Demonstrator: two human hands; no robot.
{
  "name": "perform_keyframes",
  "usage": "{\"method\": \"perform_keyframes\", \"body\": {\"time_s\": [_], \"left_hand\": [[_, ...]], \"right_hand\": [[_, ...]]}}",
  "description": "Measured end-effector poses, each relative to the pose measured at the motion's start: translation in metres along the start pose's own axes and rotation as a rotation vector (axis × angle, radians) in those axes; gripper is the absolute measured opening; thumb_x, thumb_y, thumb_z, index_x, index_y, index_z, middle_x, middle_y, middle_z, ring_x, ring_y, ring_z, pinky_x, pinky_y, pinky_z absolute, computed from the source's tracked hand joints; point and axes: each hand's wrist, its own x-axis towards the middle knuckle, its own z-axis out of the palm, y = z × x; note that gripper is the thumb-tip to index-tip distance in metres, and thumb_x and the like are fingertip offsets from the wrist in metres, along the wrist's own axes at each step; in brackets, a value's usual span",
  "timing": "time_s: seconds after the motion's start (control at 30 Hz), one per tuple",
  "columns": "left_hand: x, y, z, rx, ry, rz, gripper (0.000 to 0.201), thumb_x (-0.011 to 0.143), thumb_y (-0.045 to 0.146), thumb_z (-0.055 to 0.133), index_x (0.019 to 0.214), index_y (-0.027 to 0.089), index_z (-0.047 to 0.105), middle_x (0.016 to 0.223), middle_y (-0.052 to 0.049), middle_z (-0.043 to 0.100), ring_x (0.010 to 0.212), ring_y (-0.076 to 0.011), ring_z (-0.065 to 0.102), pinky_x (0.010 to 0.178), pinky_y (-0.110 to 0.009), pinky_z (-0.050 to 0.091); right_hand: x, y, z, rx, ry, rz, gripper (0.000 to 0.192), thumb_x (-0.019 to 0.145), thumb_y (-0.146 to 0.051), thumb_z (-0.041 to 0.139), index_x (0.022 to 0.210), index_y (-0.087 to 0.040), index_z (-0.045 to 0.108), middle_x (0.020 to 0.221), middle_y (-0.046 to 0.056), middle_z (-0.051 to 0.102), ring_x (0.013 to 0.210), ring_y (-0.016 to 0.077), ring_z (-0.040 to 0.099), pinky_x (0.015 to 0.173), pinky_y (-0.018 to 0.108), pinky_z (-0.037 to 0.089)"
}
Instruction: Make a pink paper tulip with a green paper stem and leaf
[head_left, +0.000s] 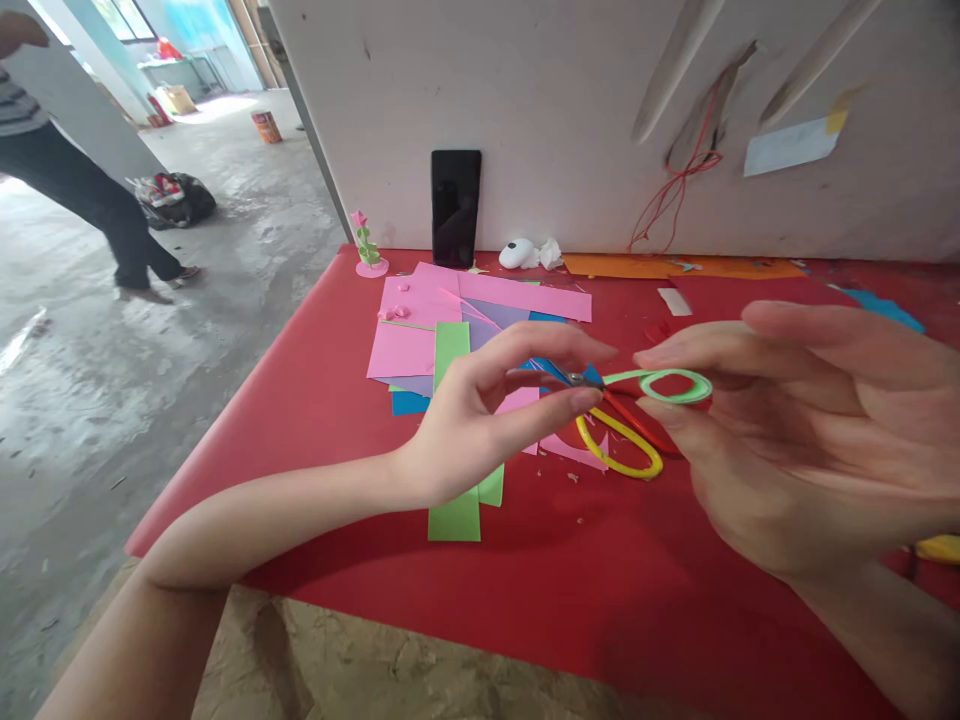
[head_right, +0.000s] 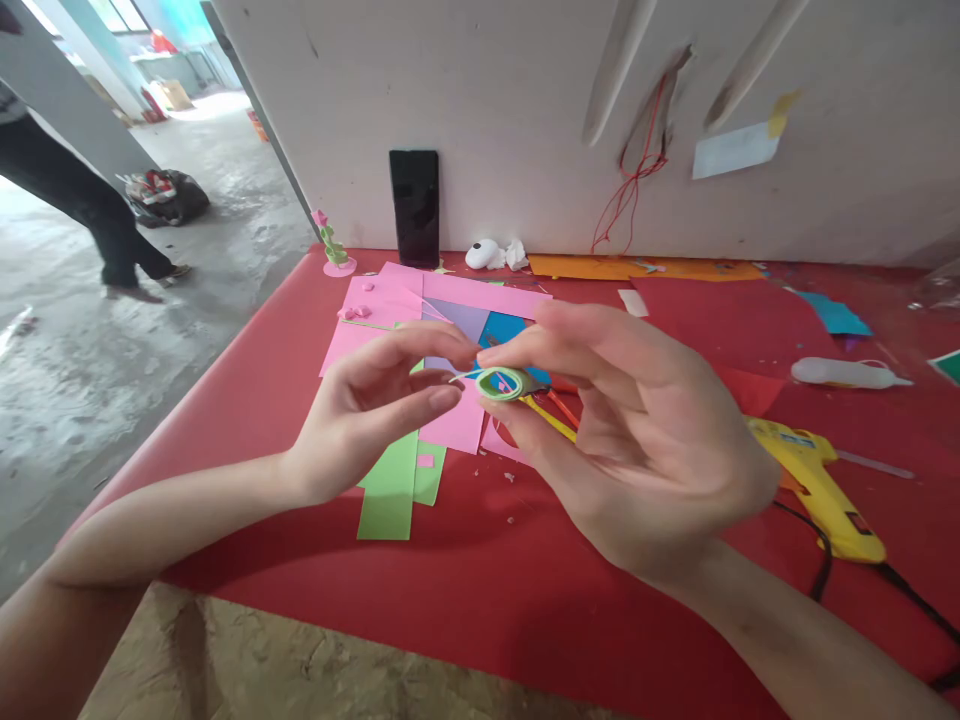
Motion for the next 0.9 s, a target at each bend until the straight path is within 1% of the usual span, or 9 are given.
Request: {"method": "perform_keyframes", "body": {"time_s": [0.07, 0.13, 0.33, 0.47, 0.53, 0.63, 0.7, 0.8, 0.9], "left_hand": [[-0.001, 0.002, -0.001, 0.103, -0.04, 0.115, 0.012, 0.082, 0.016, 0.061, 0.093, 0.018, 0.065, 0.102, -0.005, 0.067, 0.104, -0.0151, 0.061, 0.091, -0.03, 0.054], [-0.001, 0.003, -0.002, 0.185, -0.057, 0.212, 0.013, 0.084, 0.014, 0.06, 0.094, 0.018, 0.066, 0.102, -0.005, 0.068, 0.106, -0.016, 0.061, 0.095, -0.034, 0.053], [-0.002, 0.007, -0.003, 0.396, -0.1, 0.363, 0.017, 0.085, 0.01, 0.054, 0.095, 0.015, 0.066, 0.103, -0.01, 0.066, 0.1, -0.0181, 0.063, 0.088, -0.034, 0.055], [-0.002, 0.009, -0.003, 0.503, -0.149, 0.443, 0.024, 0.085, 0.008, 0.046, 0.097, 0.015, 0.066, 0.102, -0.011, 0.066, 0.094, -0.0172, 0.063, 0.084, -0.036, 0.054], [-0.002, 0.01, -0.003, 0.534, -0.161, 0.478, 0.025, 0.085, 0.009, 0.045, 0.098, 0.014, 0.065, 0.102, -0.012, 0.066, 0.094, -0.0173, 0.062, 0.084, -0.036, 0.053], [-0.001, 0.008, -0.003, 0.552, -0.164, 0.493, 0.021, 0.085, 0.012, 0.049, 0.098, 0.011, 0.066, 0.1, -0.013, 0.066, 0.091, -0.0165, 0.062, 0.083, -0.034, 0.052], [0.0, 0.006, -0.003, 0.555, -0.154, 0.51, 0.018, 0.084, 0.016, 0.055, 0.097, 0.009, 0.066, 0.098, -0.013, 0.067, 0.089, -0.016, 0.063, 0.083, -0.032, 0.052], [0.001, 0.002, -0.003, 0.565, -0.142, 0.564, 0.021, 0.082, 0.022, 0.063, 0.098, 0.009, 0.065, 0.097, -0.012, 0.067, 0.09, -0.0159, 0.062, 0.082, -0.032, 0.052], [0.0, -0.002, -0.003, 0.575, -0.125, 0.596, 0.025, 0.08, 0.025, 0.067, 0.099, 0.009, 0.064, 0.097, -0.012, 0.068, 0.089, -0.0156, 0.062, 0.081, -0.033, 0.053]], "right_hand": [[0.001, 0.0, 0.0, 0.045, 0.008, 0.011, 0.06, 0.068, 0.005, 0.064, 0.113, -0.034, 0.063, 0.088, -0.007, 0.07, 0.081, 0.0103, 0.067, 0.068, 0.022, 0.061], [0.001, 0.001, -0.001, 0.082, -0.003, 0.015, 0.059, 0.068, 0.006, 0.063, 0.111, -0.034, 0.064, 0.087, -0.007, 0.07, 0.081, 0.0093, 0.066, 0.07, 0.022, 0.06], [-0.002, 0.007, -0.006, 0.143, -0.076, 0.136, 0.036, 0.069, -0.004, 0.067, 0.097, -0.027, 0.065, 0.08, -0.003, 0.067, 0.072, 0.0117, 0.064, 0.066, 0.026, 0.059], [-0.003, 0.009, -0.005, 0.118, -0.069, 0.117, 0.023, 0.072, -0.011, 0.067, 0.087, -0.028, 0.065, 0.074, -0.002, 0.062, 0.069, 0.0133, 0.061, 0.064, 0.03, 0.056], [-0.002, 0.01, -0.003, 0.096, -0.066, 0.066, 0.026, 0.072, -0.008, 0.067, 0.09, -0.028, 0.066, 0.074, -0.002, 0.059, 0.067, 0.0122, 0.059, 0.066, 0.029, 0.056], [0.0, 0.01, 0.002, 0.042, -0.043, -0.038, 0.048, 0.065, 0.001, 0.07, 0.103, -0.027, 0.065, 0.075, -0.003, 0.056, 0.065, 0.0102, 0.057, 0.063, 0.026, 0.055], [0.001, 0.01, 0.004, 0.044, -0.033, -0.089, 0.056, 0.064, 0.004, 0.069, 0.11, -0.028, 0.064, 0.076, -0.003, 0.054, 0.064, 0.0093, 0.054, 0.06, 0.026, 0.054], [0.0, 0.011, 0.004, 0.054, -0.046, -0.126, 0.061, 0.067, 0.005, 0.066, 0.116, -0.03, 0.062, 0.078, -0.001, 0.053, 0.065, 0.009, 0.053, 0.059, 0.026, 0.052], [-0.003, 0.014, 0.003, -0.008, -0.049, -0.183, 0.065, 0.066, 0.004, 0.069, 0.121, -0.028, 0.06, 0.08, 0.0, 0.055, 0.067, 0.0101, 0.052, 0.058, 0.027, 0.052]]}}
